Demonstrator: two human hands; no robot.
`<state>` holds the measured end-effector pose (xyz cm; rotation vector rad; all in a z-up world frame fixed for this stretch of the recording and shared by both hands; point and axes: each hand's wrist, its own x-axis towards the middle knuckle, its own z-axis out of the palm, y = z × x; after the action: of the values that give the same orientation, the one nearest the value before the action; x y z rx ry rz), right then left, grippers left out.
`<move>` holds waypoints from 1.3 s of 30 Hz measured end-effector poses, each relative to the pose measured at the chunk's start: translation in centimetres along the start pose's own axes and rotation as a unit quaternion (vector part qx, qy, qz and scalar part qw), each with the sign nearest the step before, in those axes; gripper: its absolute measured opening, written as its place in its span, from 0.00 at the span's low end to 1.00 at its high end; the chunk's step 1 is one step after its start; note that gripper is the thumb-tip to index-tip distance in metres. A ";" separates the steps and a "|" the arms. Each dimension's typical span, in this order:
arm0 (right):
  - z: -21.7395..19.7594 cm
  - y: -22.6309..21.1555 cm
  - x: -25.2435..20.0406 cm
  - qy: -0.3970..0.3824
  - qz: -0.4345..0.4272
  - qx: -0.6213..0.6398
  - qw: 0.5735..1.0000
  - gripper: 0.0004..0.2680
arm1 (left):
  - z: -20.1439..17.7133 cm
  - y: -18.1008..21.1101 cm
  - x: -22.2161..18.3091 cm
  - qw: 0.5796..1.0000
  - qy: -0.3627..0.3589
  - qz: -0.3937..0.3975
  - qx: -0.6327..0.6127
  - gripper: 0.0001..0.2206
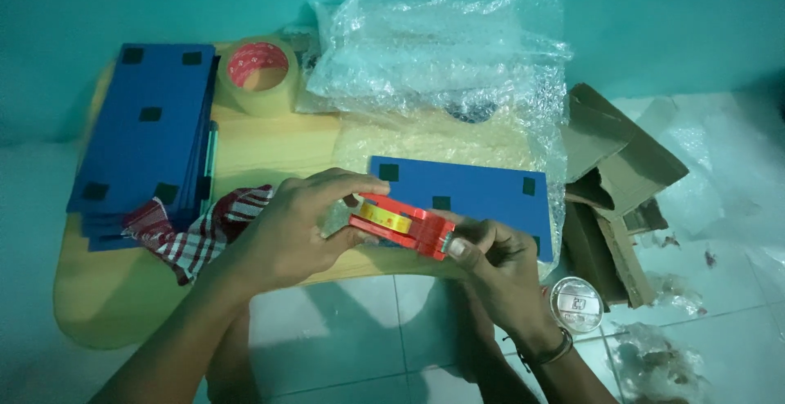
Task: Cleaning a blue panel with a cloth and wrapping it in bubble wrap using adhesive tape.
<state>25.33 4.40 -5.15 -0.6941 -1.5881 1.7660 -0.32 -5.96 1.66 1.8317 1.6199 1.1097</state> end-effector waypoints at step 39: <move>0.3 -4.6 -1.8 -0.020 -0.098 -0.205 0.974 0.04 | 0.9 5.3 4.7 0.981 -0.173 -0.086 0.005 0.24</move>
<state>26.86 3.09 -0.62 -0.6619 -2.0020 1.3302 3.52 -2.34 6.45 1.7366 1.5421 0.6653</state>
